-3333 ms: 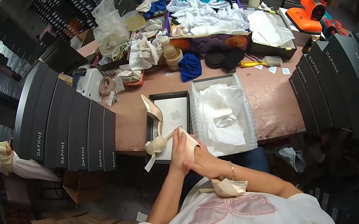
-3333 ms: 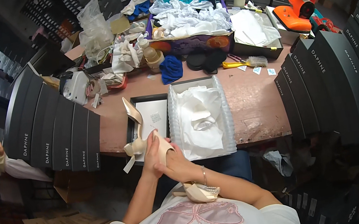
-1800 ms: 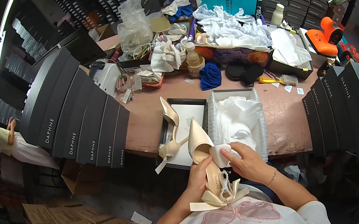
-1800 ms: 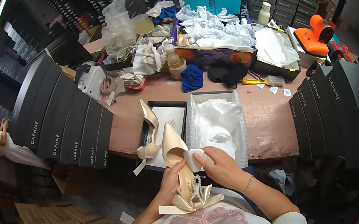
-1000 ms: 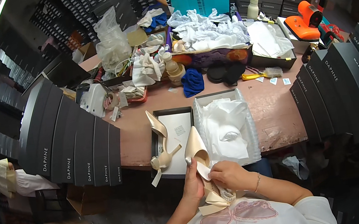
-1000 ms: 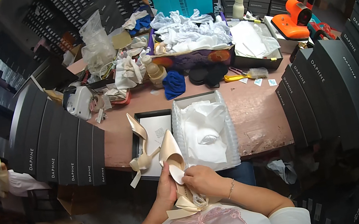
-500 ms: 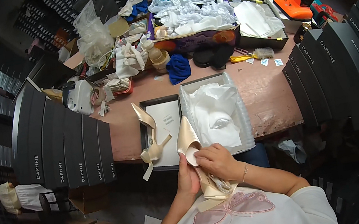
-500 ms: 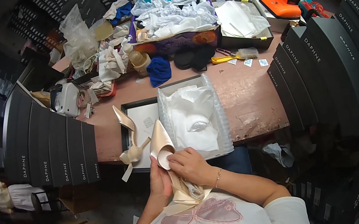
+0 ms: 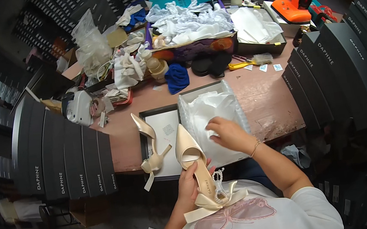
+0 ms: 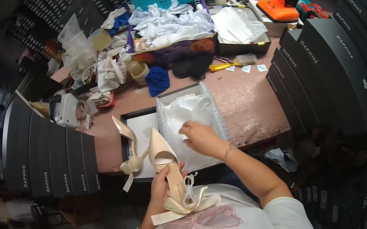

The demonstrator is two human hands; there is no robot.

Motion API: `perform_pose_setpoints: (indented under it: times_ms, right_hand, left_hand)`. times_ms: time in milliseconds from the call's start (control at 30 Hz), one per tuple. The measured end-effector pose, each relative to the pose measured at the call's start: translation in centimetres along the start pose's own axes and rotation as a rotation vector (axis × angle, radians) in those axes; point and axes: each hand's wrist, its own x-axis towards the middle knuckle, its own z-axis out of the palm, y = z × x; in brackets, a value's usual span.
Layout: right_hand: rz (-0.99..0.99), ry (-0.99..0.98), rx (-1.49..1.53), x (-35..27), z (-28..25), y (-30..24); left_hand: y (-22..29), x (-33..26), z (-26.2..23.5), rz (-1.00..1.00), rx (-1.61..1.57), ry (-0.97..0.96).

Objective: Packing a pair of high-heeled shoes into a shoe box with tissue paper.

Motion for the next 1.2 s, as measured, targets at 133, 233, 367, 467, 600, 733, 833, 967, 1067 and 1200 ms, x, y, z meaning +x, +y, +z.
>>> perform_pose_setpoints:
  times_ms: [133, 233, 367, 467, 600, 733, 833, 967, 1067, 1200]
  right_hand:
    - [0.005, -0.111, -0.491, -0.9, 4.3, 6.8]
    - [0.085, -0.02, -0.432, -0.3, 4.3, 6.3]
    - [0.103, 0.017, 0.286, -0.8, -1.8, -2.9]
    - [-0.294, 0.004, 0.074, -1.6, -1.0, -6.3]
    - [-0.139, 0.113, -0.038, -1.8, 1.2, -6.4]
    - [-0.212, 0.134, 0.063, -1.8, 1.4, -5.2]
    - [-0.232, 0.259, -0.058, -0.2, 0.1, -3.4]
    - [0.154, 0.162, 0.593, 1.0, -2.1, -1.4]
    - [0.191, 0.109, 0.635, 2.1, -2.2, 0.7]
    - [0.242, -0.07, 0.419, 3.1, -2.3, 4.4]
  left_hand:
    - [0.3, 1.0, -1.4, -0.137, -0.06, -0.08]
    - [0.3, 1.3, -0.9, -0.124, -0.078, -0.106]
    - [0.5, 0.1, 0.5, -0.032, -0.201, -0.142]
    - [0.6, 0.0, 2.3, 0.11, -0.12, -0.127]
    - [-1.0, 1.2, 1.7, 0.107, -0.076, -0.16]
    - [-0.7, 2.3, 0.4, 0.02, -0.059, -0.237]
    - [-1.1, 2.5, 3.5, 0.107, 0.066, -0.168]
    - [1.0, 5.0, 4.1, -0.118, 0.241, -0.366]
    - [1.2, 5.9, 5.2, -0.214, 0.185, -0.371]
    - [8.5, 10.3, 2.4, 0.082, 1.279, -0.34]
